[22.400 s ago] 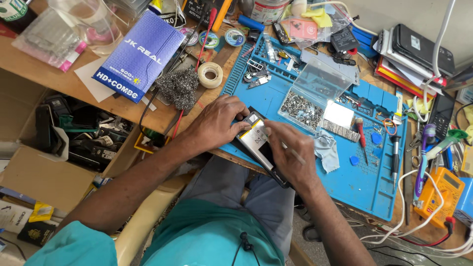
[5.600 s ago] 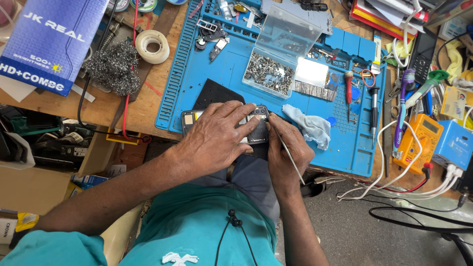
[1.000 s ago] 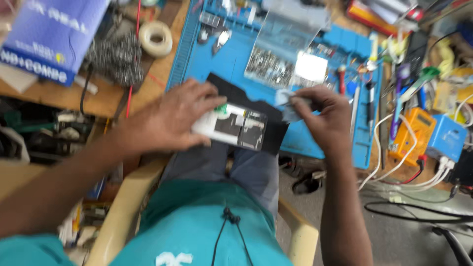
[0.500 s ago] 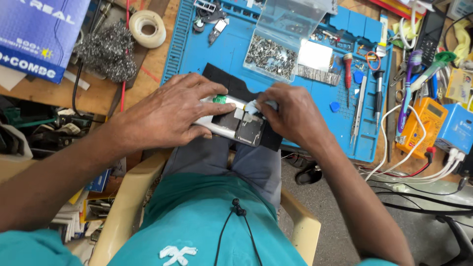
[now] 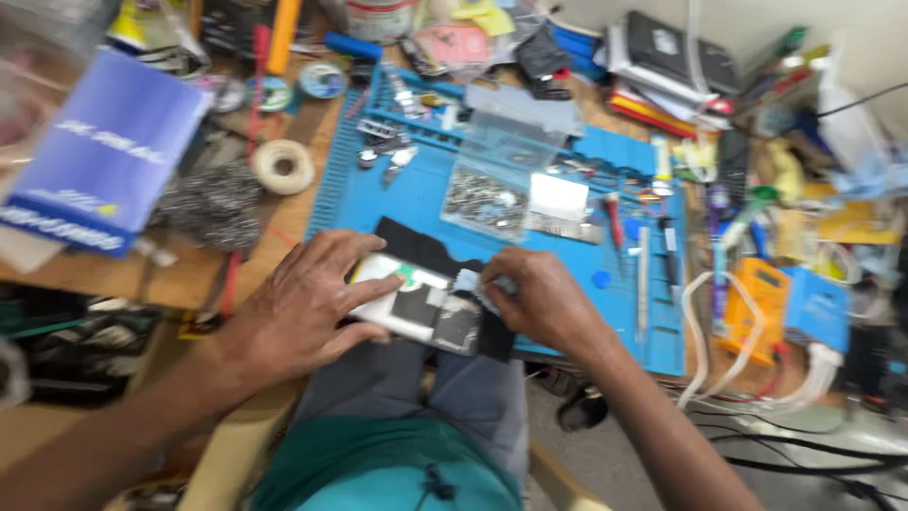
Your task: The person repairs a disassembled smartphone at a workbench. They use a screwdriver to remove and reinsert screws, pry at the phone's internals with a metal tool, pick small screws from a parts box, wipe components with a cloth, and press parts into the phone body.
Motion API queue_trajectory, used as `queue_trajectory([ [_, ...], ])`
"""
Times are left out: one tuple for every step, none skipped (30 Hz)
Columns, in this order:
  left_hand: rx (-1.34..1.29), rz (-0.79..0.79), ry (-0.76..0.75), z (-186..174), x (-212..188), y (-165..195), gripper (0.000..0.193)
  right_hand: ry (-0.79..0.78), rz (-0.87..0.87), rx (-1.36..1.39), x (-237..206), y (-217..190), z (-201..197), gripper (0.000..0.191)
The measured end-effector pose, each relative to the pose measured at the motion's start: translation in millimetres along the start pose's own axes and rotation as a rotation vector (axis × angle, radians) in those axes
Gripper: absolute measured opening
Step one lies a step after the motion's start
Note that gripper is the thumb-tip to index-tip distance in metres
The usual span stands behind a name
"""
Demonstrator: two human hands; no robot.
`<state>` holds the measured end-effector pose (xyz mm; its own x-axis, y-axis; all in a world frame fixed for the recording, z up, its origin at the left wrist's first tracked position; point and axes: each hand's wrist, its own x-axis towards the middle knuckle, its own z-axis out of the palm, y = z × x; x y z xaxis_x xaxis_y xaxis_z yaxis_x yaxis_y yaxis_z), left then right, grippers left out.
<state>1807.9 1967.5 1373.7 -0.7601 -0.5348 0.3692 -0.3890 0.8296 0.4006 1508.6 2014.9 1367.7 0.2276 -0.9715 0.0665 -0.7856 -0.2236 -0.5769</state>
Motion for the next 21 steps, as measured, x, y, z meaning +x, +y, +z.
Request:
queue_trajectory([
  [0.034, -0.082, 0.053, -1, -13, 2, 0.050, -0.003, -0.012, 0.039, 4, 0, 2, 0.010],
  [0.041, -0.067, 0.062, 2, -21, 4, 0.046, -0.019, 0.026, 0.023, 10, -2, 7, 0.010],
  [0.051, -0.061, 0.084, 9, -27, 7, 0.043, -0.044, 0.051, -0.003, 18, -5, 10, 0.010],
  [0.060, -0.054, 0.108, 14, -33, 8, 0.039, -0.067, 0.074, -0.034, 29, -9, 16, 0.010],
  [0.091, -0.054, 0.139, 18, -38, 9, 0.038, -0.088, 0.038, -0.041, 40, -15, 23, 0.011],
  [0.118, -0.044, 0.168, 22, -40, 9, 0.036, -0.102, 0.010, -0.050, 51, -22, 28, 0.011],
  [0.142, -0.022, 0.195, 24, -42, 9, 0.035, -0.106, -0.009, -0.062, 63, -31, 33, 0.011],
  [0.136, -0.030, 0.192, 25, -43, 10, 0.035, -0.084, -0.121, -0.040, 72, -39, 37, 0.011],
  [0.131, -0.030, 0.187, 25, -43, 10, 0.035, -0.055, -0.229, -0.017, 82, -48, 42, 0.010],
  [0.129, -0.020, 0.180, 25, -43, 9, 0.035, -0.016, -0.335, 0.004, 87, -56, 43, 0.010],
  [0.131, -0.018, 0.184, 23, -42, 9, 0.034, -0.021, -0.300, -0.005, 87, -61, 41, 0.010],
  [0.129, -0.019, 0.189, 22, -42, 9, 0.033, -0.032, -0.264, -0.015, 87, -66, 39, 0.011],
  [0.122, -0.026, 0.194, 21, -42, 10, 0.032, -0.050, -0.226, -0.025, 85, -68, 36, 0.011],
  [0.118, -0.016, 0.215, 19, -41, 9, 0.033, -0.066, -0.216, -0.049, 84, -69, 34, 0.011],
  [0.111, -0.009, 0.235, 19, -41, 8, 0.034, -0.086, -0.205, -0.073, 81, -69, 32, 0.012],
  [0.105, -0.005, 0.261, 18, -42, 8, 0.034, -0.110, -0.198, -0.101, 81, -69, 32, 0.012],
  [0.115, -0.001, 0.256, 18, -41, 7, 0.033, -0.097, -0.216, -0.110, 82, -69, 33, 0.010],
  [0.126, -0.001, 0.245, 19, -42, 6, 0.032, -0.086, -0.233, -0.113, 83, -68, 36, 0.009],
  [0.130, 0.003, 0.226, 19, -42, 6, 0.031, -0.074, -0.240, -0.111, 86, -68, 40, 0.009],
  [0.139, -0.014, 0.214, 20, -42, 6, 0.031, -0.061, -0.260, -0.096, 89, -69, 44, 0.009],
  [0.158, -0.021, 0.202, 21, -43, 6, 0.030, -0.034, -0.284, -0.082, 93, -70, 49, 0.010],
])
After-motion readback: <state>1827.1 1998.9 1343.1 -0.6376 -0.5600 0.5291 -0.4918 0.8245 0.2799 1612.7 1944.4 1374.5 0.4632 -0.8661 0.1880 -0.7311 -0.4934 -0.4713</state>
